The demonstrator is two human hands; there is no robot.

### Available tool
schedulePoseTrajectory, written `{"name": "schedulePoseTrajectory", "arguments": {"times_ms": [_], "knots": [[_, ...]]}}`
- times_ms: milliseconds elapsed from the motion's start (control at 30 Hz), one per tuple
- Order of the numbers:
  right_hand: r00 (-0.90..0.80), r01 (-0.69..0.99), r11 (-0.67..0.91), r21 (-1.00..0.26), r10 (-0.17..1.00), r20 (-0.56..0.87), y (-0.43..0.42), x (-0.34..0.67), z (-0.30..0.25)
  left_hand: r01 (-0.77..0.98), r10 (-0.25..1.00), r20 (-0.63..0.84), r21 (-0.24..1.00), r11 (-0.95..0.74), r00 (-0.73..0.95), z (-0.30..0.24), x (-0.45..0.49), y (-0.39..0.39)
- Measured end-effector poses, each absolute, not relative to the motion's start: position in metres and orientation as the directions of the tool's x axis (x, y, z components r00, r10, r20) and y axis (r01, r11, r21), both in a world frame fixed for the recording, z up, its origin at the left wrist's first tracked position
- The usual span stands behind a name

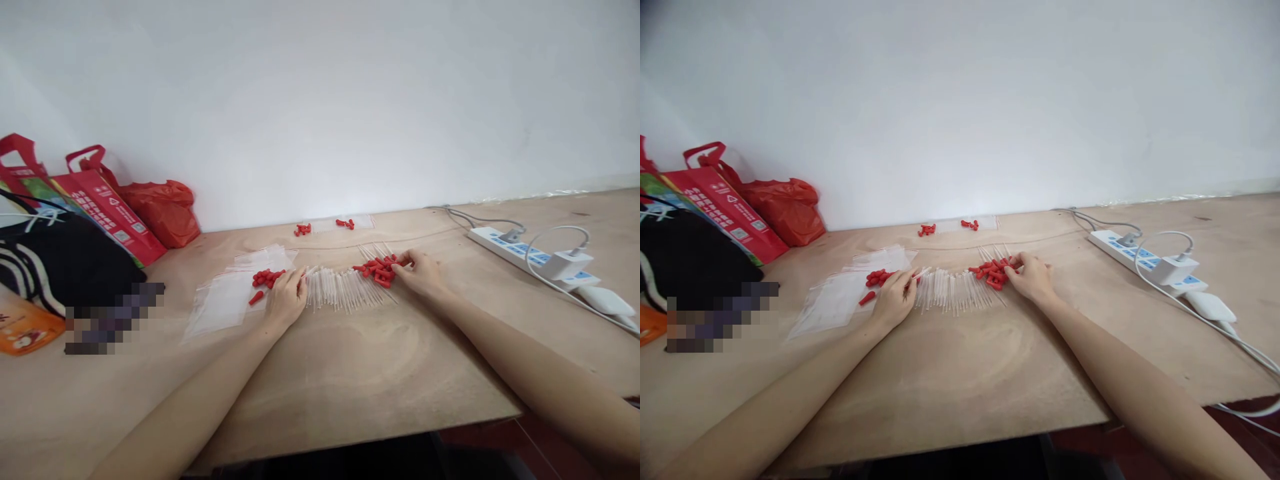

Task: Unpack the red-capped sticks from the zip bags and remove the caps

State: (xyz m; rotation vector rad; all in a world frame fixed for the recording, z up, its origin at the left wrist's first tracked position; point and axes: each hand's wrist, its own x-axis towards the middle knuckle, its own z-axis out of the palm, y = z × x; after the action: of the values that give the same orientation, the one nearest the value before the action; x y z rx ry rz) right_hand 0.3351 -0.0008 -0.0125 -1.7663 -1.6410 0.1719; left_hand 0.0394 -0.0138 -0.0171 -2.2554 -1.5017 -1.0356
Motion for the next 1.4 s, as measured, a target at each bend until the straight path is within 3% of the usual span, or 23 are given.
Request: {"name": "schedulePoseTrajectory", "arguments": {"times_ms": [167, 300, 433, 633, 800, 1000, 1167, 1267, 1400], "knots": [[0.149, 0.866, 0.053, -0.496, 0.922, 0.358, -0.005, 0.330, -0.009, 0.865, 0.764, 0.624, 0.283, -0.414, 0.162, -0.014, 0.046, -0.013], [0.128, 0.879, 0.053, -0.474, 0.931, 0.341, -0.004, 0.329, -0.010, 0.860, 0.731, 0.647, 0.226, -0.458, 0.219, -0.014, 0.047, -0.012], [0.160, 0.841, 0.017, -0.541, 0.947, 0.280, 0.000, 0.333, -0.012, 0.858, 0.695, 0.665, 0.157, -0.488, 0.273, -0.014, 0.047, -0.012], [0.267, 0.794, -0.059, -0.605, 0.928, 0.260, 0.011, 0.340, -0.006, 0.829, 0.699, 0.649, 0.183, -0.528, 0.302, -0.012, 0.049, -0.015], [0.264, 0.864, -0.128, -0.486, 0.938, 0.223, 0.018, 0.334, 0.005, 0.763, 0.678, 0.642, 0.218, -0.608, 0.357, -0.009, 0.050, -0.020], [0.244, 0.928, -0.203, -0.313, 0.965, 0.097, 0.031, 0.323, 0.010, 0.788, 0.689, 0.611, 0.165, -0.593, 0.391, -0.003, 0.047, -0.027], [0.264, 0.921, -0.229, -0.316, 0.962, 0.070, 0.036, 0.323, 0.017, 0.814, 0.691, 0.609, 0.124, -0.568, 0.389, -0.005, 0.044, -0.027], [0.232, 0.908, -0.159, -0.388, 0.961, 0.149, 0.030, 0.325, 0.023, 0.828, 0.690, 0.618, 0.110, -0.550, 0.376, -0.006, 0.044, -0.026], [-0.013, 0.872, 0.221, -0.438, 0.903, 0.429, 0.011, 0.317, 0.016, 0.846, 0.657, 0.676, 0.094, -0.526, 0.333, -0.007, 0.048, -0.025]]}}
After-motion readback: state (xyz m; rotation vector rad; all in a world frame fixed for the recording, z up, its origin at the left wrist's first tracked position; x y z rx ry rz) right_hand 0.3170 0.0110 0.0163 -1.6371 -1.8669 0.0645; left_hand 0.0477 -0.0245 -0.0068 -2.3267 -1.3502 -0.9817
